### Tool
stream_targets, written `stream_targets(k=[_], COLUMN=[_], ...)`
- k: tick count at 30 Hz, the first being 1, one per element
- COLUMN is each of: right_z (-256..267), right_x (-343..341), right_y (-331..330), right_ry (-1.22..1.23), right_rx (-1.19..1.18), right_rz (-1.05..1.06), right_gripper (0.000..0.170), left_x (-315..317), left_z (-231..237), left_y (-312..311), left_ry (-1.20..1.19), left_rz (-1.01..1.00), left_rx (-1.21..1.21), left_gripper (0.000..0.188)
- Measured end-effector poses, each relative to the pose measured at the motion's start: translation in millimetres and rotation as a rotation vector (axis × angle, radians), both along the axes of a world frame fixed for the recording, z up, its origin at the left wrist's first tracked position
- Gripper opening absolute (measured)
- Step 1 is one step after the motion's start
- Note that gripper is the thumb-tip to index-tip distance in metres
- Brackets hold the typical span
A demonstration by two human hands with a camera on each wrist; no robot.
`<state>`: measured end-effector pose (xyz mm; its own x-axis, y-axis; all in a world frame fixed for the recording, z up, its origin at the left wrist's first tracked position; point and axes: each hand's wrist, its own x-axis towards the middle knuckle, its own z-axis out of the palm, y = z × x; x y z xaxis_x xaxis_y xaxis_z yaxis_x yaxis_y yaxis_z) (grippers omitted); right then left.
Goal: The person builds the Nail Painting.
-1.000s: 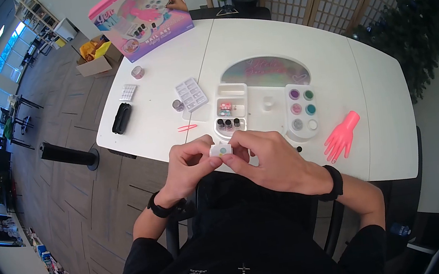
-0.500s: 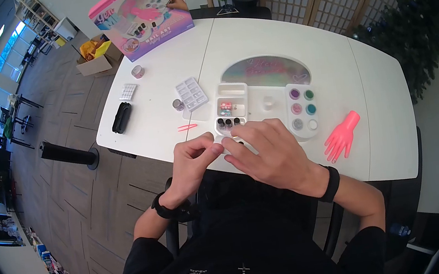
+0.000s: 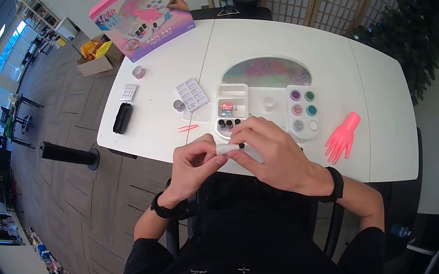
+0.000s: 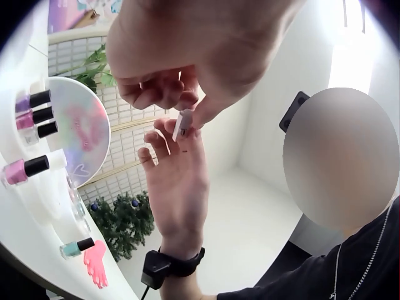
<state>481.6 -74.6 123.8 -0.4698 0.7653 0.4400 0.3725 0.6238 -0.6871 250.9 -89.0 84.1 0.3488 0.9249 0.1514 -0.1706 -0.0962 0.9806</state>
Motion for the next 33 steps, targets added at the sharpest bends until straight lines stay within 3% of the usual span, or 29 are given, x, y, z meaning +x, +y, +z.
stream_targets(k=[6,12,18,21,24,27,33], right_z=[8.9,5.7,4.5,1.7,4.4,2.6,-5.8], right_x=[4.4,9.6,8.1,8.7,2.7,10.8,9.5], right_y=[4.5,10.0,9.5,7.7,-0.1,-2.4,-4.2], right_ry=[0.096,0.108,0.097,0.045,0.049,-0.188,-0.256], right_rx=[-0.439,-0.626,-0.618,-0.513,-0.06,0.443,0.657], right_rz=[0.132,0.168,0.179,0.11,-0.06,-0.083,-0.063], right_gripper=[0.023,0.031,0.031,0.026,0.024,0.032,0.037], left_x=[-6.7,-7.1,-5.1,-1.7,0.8,3.7,1.2], left_z=[-3.5,1.4,-5.3,-5.8,-3.9,-0.6,-7.7], left_y=[3.8,6.1,4.6,4.8,4.7,6.4,6.8], left_ry=[0.069,0.129,0.154,0.138,0.126,0.049,-0.043], left_rz=[-0.045,-0.066,-0.001,0.029,0.06,0.07,0.005], left_rx=[0.064,0.145,0.09,0.078,0.051,-0.016,-0.187], left_gripper=[0.015,0.016,0.007,0.002,0.005,0.01,0.017])
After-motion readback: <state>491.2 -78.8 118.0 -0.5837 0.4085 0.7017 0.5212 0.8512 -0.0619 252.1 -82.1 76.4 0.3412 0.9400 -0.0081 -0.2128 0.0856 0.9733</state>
